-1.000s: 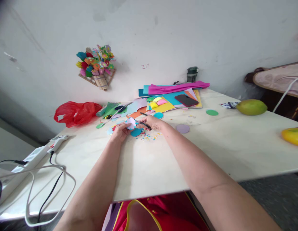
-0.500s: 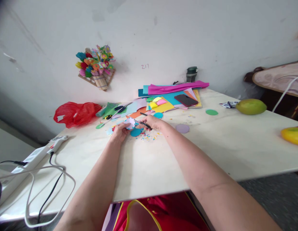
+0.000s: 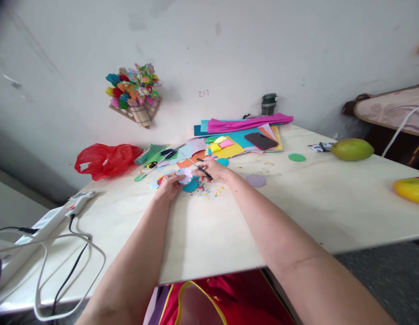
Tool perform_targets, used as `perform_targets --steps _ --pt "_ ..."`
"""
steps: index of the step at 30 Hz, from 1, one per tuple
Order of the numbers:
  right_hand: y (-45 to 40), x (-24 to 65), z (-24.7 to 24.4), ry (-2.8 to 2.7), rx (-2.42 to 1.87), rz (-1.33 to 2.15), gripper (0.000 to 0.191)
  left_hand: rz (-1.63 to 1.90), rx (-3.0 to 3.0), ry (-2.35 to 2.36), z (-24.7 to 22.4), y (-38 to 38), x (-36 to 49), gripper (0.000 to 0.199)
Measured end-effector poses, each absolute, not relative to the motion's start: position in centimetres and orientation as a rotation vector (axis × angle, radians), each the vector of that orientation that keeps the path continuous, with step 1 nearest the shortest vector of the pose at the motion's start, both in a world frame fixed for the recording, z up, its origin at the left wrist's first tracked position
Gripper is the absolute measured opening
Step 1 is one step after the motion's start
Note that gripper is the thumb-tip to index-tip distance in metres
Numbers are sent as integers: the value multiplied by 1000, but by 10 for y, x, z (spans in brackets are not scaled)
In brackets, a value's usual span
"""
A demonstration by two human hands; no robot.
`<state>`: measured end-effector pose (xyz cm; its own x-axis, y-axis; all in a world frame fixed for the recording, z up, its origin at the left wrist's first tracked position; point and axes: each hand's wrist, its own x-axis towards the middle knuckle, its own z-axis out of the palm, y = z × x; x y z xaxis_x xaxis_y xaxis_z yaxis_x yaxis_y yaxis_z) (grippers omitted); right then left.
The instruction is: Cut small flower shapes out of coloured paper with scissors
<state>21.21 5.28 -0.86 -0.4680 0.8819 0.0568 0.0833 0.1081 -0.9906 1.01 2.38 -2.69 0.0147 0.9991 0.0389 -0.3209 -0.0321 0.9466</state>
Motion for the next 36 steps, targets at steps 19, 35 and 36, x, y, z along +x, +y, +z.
perform_targets --steps 19,35,36 --pt "50 198 -10 -1485 -882 1372 29 1177 1173 969 -24 17 18 23" --pt "37 191 -1 -1455 -960 1381 26 1323 1104 934 -22 18 18 31" --pt "36 191 0 -1457 -967 1388 27 1333 1101 936 -22 18 18 31"
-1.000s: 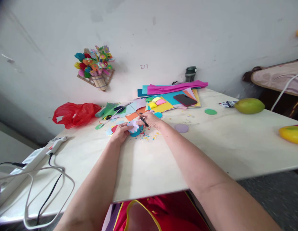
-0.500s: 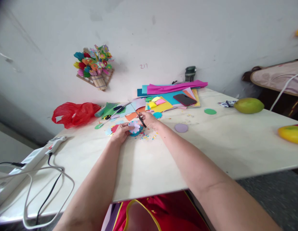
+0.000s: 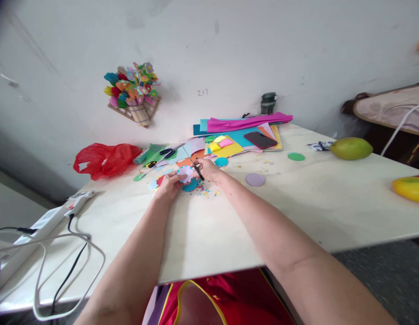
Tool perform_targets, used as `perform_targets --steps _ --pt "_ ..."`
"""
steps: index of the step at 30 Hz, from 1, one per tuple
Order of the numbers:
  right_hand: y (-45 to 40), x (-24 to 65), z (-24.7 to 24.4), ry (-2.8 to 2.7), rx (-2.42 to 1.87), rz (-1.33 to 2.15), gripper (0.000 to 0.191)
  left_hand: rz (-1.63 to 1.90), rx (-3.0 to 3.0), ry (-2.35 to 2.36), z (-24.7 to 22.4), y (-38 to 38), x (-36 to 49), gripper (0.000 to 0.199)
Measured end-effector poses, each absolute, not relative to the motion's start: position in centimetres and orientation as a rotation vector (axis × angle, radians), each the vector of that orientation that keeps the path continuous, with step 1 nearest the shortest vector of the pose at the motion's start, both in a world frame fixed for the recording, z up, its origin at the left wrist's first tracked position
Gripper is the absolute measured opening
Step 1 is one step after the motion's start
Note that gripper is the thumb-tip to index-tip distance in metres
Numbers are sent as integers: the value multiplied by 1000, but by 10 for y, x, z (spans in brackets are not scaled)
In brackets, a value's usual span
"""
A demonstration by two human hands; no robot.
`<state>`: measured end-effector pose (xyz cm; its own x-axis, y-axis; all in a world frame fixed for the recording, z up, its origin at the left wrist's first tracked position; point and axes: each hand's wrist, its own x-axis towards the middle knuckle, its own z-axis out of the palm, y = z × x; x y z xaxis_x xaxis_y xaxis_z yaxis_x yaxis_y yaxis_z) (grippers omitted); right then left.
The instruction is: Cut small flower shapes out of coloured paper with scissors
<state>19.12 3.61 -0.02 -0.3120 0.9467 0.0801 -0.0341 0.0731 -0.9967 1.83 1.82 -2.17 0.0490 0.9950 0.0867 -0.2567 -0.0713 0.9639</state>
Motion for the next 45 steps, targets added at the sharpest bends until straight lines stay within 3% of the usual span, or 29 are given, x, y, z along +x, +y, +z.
perform_targets --steps 10,18,45 --pt "45 206 -5 -1595 -972 1513 25 1468 958 900 -27 27 11 24" --pt "43 212 -4 -1869 -880 1511 45 1532 860 893 -28 31 10 21" --pt "44 211 -7 -1970 -916 1562 32 1567 757 916 -28 31 11 20"
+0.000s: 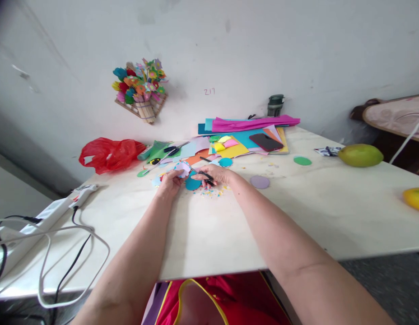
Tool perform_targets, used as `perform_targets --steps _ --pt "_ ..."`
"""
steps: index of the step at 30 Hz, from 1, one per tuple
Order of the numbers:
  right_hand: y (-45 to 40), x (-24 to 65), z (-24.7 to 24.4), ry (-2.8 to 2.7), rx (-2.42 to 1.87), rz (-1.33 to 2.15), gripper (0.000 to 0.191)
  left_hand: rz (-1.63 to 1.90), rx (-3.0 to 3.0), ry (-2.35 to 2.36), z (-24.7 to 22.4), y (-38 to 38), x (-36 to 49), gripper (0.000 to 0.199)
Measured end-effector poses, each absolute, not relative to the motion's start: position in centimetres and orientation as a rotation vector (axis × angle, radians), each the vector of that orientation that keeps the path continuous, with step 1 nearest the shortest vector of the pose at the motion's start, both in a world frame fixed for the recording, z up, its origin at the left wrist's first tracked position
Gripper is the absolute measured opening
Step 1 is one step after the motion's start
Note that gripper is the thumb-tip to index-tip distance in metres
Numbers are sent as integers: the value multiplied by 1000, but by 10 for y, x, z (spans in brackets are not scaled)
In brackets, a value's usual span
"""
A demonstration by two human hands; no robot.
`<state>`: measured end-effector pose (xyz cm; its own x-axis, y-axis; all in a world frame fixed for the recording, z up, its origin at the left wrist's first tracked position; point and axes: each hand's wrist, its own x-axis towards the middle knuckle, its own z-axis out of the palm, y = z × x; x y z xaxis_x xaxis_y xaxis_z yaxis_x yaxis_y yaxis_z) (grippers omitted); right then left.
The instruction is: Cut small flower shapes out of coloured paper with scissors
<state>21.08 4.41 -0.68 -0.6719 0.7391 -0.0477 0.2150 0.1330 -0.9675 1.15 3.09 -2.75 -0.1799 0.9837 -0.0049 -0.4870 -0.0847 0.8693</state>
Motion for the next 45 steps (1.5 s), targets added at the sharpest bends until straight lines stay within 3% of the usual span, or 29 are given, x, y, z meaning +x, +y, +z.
perform_targets --steps 45 --pt "38 208 -2 -1933 -969 1559 21 1570 728 925 -28 32 11 17"
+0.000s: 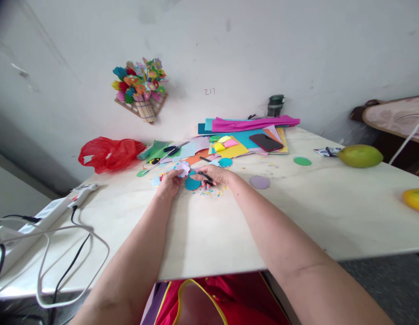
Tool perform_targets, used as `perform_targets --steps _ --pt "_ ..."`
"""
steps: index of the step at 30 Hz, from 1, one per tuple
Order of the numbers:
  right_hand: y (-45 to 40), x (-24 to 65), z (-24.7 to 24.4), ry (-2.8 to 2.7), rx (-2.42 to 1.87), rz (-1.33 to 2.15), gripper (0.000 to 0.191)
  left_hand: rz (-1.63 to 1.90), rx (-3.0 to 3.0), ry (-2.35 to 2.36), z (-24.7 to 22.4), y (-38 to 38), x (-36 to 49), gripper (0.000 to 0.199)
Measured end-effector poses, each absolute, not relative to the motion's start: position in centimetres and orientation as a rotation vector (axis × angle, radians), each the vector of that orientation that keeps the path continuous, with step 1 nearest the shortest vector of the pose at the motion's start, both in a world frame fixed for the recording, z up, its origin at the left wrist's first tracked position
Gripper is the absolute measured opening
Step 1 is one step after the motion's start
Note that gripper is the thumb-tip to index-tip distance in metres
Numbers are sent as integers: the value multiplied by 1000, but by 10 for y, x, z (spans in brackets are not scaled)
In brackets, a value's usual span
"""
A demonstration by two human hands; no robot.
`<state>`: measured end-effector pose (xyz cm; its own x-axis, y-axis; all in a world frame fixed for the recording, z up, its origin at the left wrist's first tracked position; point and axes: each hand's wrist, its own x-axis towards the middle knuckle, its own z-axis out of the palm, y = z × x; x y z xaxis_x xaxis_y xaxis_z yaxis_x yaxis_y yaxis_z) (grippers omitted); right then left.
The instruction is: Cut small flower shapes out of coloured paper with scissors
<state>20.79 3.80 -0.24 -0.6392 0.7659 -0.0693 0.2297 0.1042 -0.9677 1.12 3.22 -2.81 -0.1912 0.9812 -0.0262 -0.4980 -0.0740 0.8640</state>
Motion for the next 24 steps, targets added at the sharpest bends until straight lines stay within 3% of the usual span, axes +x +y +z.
perform_targets --steps 24 --pt "42 208 -7 -1963 -927 1555 27 1580 688 900 -25 30 12 15"
